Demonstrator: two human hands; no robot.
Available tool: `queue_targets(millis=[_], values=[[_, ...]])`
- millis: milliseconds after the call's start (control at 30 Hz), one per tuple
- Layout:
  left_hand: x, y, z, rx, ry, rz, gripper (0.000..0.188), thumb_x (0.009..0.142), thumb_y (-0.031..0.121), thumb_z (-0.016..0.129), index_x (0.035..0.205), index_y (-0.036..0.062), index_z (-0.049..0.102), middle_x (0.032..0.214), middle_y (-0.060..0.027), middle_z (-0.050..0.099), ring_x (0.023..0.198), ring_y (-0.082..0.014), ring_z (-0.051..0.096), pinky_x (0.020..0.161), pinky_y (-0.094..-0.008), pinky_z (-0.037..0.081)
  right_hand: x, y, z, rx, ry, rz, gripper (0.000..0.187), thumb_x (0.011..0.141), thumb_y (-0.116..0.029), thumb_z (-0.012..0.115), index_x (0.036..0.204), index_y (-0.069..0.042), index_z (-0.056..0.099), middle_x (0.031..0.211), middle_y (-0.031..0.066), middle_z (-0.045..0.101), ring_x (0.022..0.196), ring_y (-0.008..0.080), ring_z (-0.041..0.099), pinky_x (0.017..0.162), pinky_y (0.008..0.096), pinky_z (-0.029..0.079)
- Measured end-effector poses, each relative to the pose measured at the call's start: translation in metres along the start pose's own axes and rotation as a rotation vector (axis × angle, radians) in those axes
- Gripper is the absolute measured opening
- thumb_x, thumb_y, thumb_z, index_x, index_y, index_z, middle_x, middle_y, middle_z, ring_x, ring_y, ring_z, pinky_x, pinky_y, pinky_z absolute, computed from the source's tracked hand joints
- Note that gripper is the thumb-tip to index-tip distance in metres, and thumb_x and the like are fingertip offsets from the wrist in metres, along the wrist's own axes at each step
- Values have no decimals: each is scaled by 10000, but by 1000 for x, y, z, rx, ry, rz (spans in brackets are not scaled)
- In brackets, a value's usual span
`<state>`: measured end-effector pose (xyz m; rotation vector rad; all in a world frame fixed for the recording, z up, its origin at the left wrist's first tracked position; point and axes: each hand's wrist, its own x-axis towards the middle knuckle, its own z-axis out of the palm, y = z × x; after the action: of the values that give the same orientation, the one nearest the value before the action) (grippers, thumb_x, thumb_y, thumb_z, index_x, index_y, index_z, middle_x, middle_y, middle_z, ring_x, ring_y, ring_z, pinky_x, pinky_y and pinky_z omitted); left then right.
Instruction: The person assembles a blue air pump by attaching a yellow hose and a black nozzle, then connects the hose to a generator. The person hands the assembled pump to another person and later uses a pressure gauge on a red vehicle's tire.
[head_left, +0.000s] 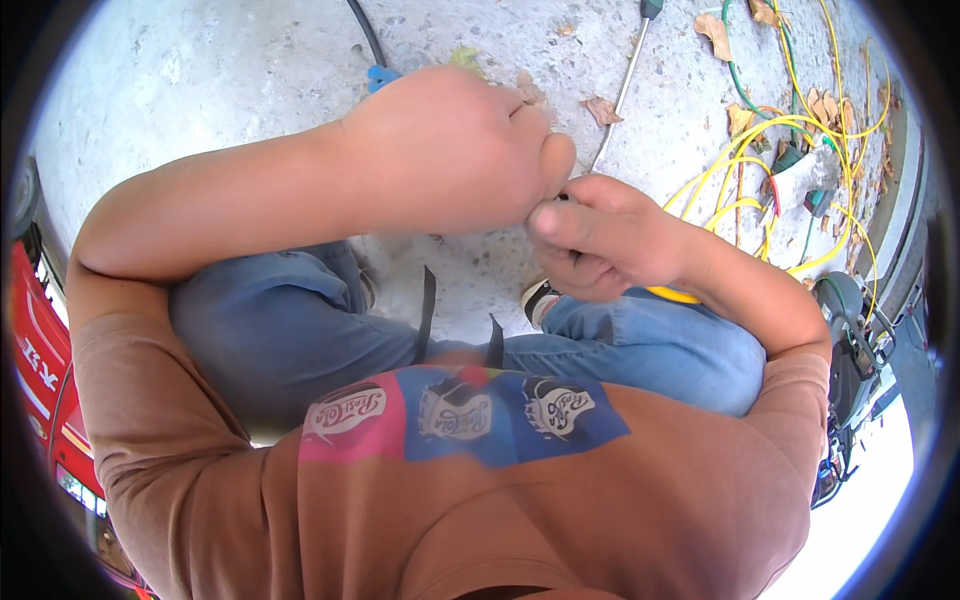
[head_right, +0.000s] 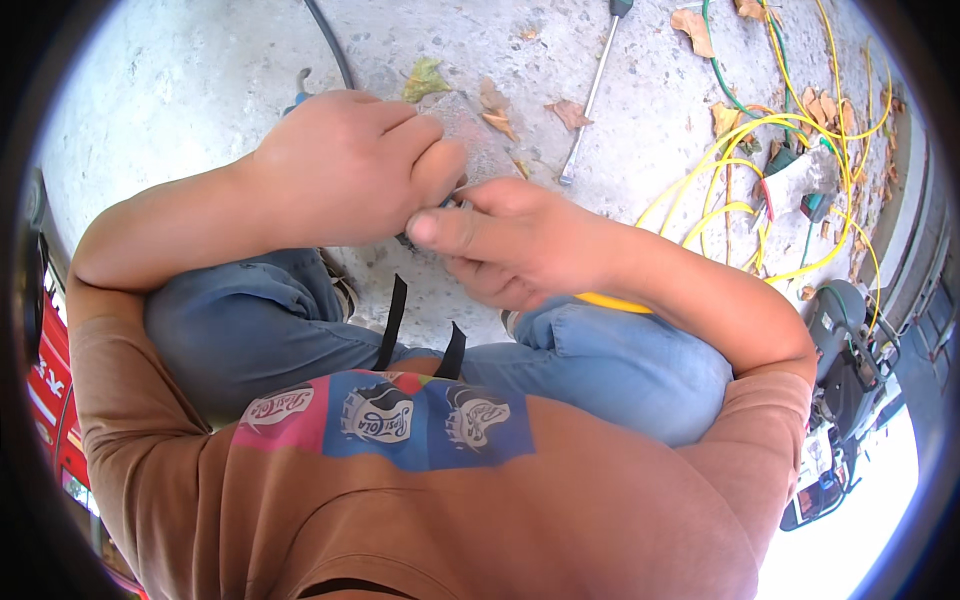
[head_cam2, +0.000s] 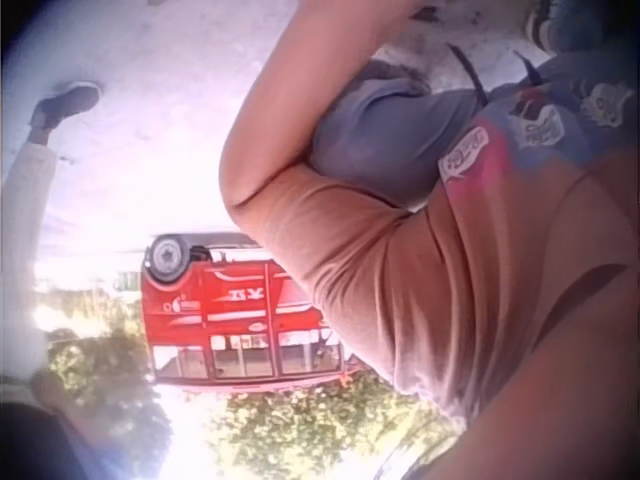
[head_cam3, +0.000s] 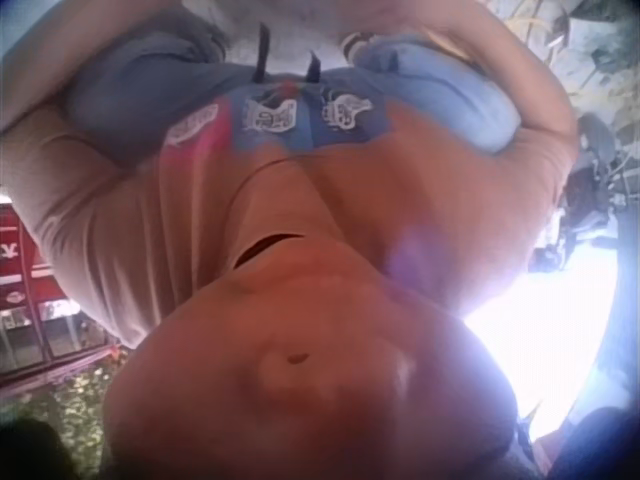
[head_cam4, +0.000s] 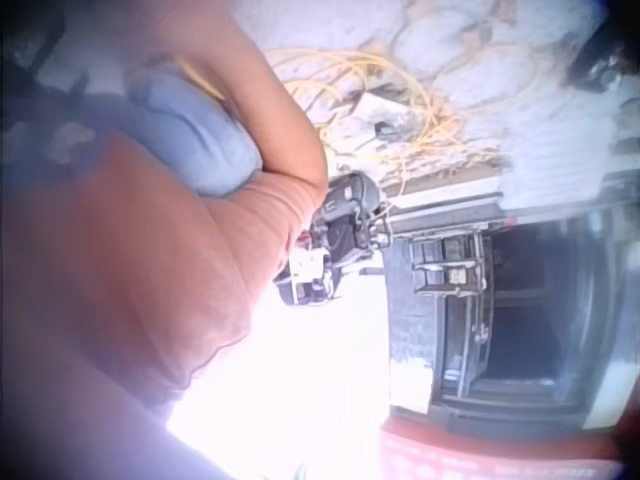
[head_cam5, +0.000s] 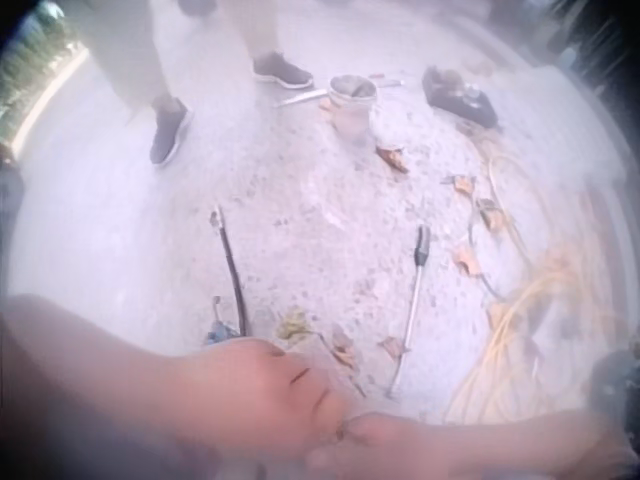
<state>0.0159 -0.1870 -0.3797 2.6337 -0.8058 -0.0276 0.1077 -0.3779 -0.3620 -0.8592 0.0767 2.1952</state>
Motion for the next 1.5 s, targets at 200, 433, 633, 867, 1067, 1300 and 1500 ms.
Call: queue_targets(millis=[200, 433, 633, 867, 1067, 1300, 1500], values=[[1, 3, -9, -138, -239, -53, 199, 693, 177, 654, 811, 74, 531, 670, -58, 574, 625, -238, 641, 502, -352, 499, 6, 3, 1, -372, 160, -12, 435, 947, -400, 588, 708, -50, 490, 519, 3, 427, 451, 89, 390, 430, 284, 326], [11, -3, -13, -462, -671, -189, 311, 684, 238, 755, 876, 46, 605, 697, -129, 636, 711, -355, 644, 595, -450, 507, 11, 12, 0, -965, 334, -346, 399, 929, -355, 601, 879, 36, 547, 644, 178, 552, 610, 317, 564, 592, 403, 443], [16, -3, -9, -444, -715, -198, 256, 653, 206, 728, 817, 53, 606, 682, -113, 615, 676, -321, 636, 584, -421, 504, 10, 10, -10, -525, 102, -140, 401, 917, -345, 615, 788, 29, 550, 616, 135, 533, 537, 250, 523, 481, 358, 401], [16, 20, 10, 28, 142, 185, 150, 620, 191, 613, 687, 104, 510, 634, -7, 484, 604, -156, 558, 496, -276, 458, 19, 12, -9, 164, -395, 200, 450, 907, -271, 607, 536, -124, 401, 483, -40, 337, 392, 52, 271, 362, 190, 190], [2, 7, 13, -95, -194, 71, 135, 684, 187, 625, 733, 80, 559, 630, -40, 572, 599, -204, 623, 492, -323, 496, 27, 10, 4, 42, -34, 249, 454, 885, -231, 593, 535, -187, 307, 493, -79, 282, 412, 48, 233, 385, 223, 181], [-1, 14, -20, -192, -444, -62, 171, 707, 181, 656, 813, 62, 593, 670, -88, 632, 632, -277, 661, 528, -383, 517, 26, 14, 15, -434, 274, 48, 333, 792, -250, 609, 566, -49, 470, 511, 52, 467, 437, 146, 394, 428, 323, 323], [5, 11, -18, -370, -645, -166, 213, 726, 194, 698, 844, 46, 600, 689, -137, 635, 679, -358, 646, 605, -442, 516, 23, 8, 13, -871, 361, -51, 268, 809, -239, 657, 746, 17, 604, 583, 124, 542, 542, 163, 514, 543, 373, 431]])
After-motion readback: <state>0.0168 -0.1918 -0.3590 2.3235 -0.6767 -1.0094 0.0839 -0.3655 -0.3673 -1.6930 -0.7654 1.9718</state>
